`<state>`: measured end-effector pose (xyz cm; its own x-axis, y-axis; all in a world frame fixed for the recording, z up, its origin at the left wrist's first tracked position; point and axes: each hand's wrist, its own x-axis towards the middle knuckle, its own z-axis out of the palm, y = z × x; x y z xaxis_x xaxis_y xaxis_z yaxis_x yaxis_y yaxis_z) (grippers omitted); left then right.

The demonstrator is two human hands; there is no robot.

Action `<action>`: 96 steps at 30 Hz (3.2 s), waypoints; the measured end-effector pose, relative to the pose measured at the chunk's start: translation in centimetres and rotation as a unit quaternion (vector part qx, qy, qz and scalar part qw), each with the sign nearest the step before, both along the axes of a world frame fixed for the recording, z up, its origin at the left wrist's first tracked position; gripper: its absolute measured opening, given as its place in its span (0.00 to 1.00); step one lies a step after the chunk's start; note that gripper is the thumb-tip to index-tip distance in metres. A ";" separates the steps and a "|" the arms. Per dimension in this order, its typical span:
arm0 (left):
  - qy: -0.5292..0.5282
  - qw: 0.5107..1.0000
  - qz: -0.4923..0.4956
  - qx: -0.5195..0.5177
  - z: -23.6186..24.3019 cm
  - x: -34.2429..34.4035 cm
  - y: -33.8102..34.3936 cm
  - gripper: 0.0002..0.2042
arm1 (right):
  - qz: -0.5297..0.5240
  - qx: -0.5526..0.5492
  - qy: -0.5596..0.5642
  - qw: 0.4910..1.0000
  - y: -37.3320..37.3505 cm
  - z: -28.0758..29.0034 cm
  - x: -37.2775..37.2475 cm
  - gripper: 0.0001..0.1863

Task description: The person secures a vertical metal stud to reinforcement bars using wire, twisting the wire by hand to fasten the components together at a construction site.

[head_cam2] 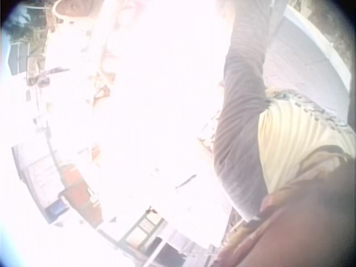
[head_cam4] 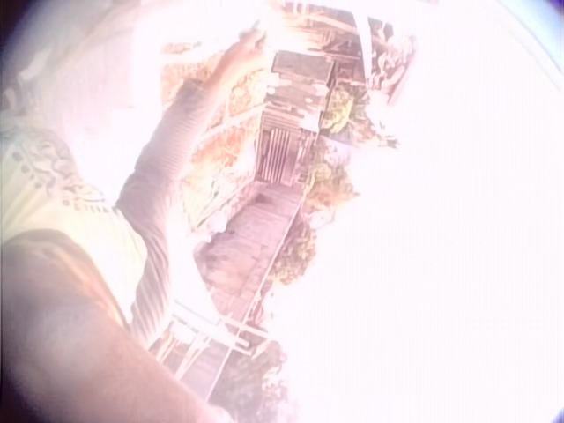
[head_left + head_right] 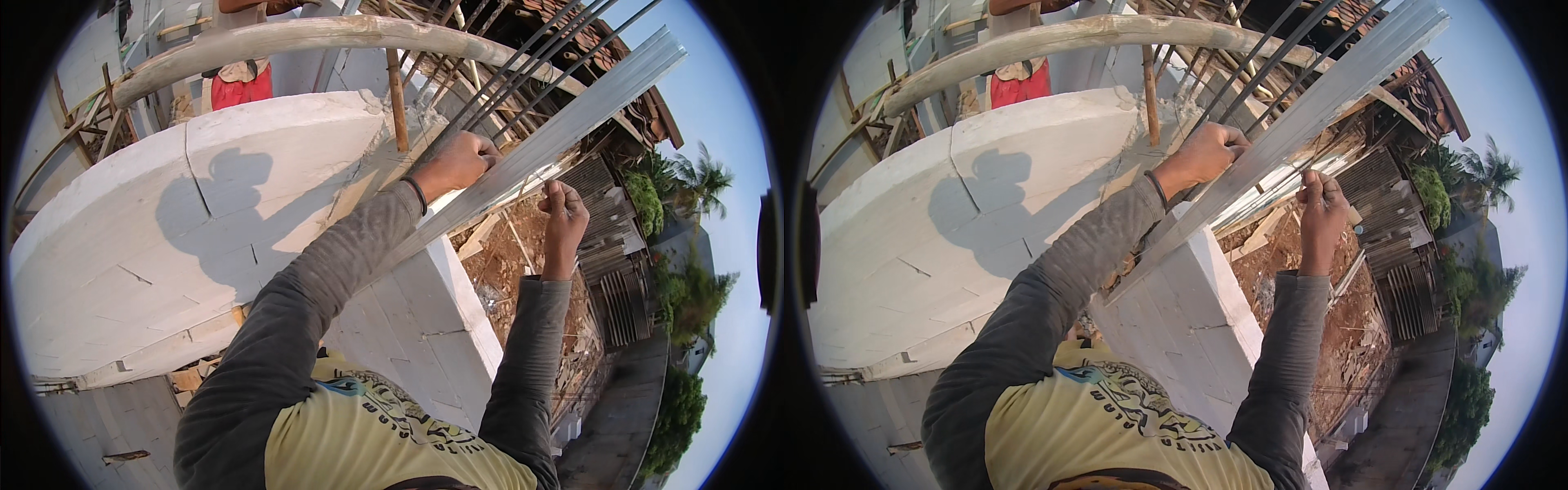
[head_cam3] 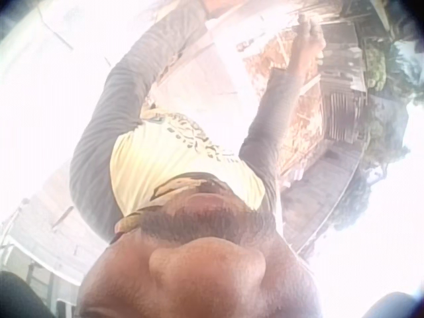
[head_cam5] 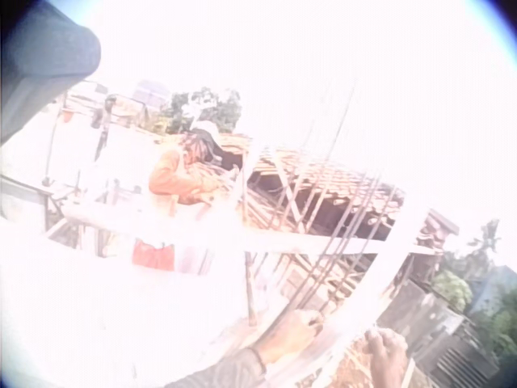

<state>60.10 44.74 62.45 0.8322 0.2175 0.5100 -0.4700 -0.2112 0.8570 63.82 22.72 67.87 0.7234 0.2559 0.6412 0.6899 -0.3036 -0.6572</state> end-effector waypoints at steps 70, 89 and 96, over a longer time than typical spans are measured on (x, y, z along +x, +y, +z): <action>-0.181 0.887 -0.158 -0.395 -4.3 -0.6 -2.0 0.09 | 0.093 -0.789 -0.109 0.598 17.1 10.5 -1.1 0.10; -0.292 0.932 0.181 -0.118 -4.2 -1.4 -2.6 0.08 | -0.011 -0.805 -0.171 0.568 17.9 10.1 -3.1 0.11; -0.333 0.906 0.257 0.048 -4.5 -0.7 -1.8 0.08 | -0.019 -0.783 -0.202 0.588 16.6 9.8 -2.1 0.13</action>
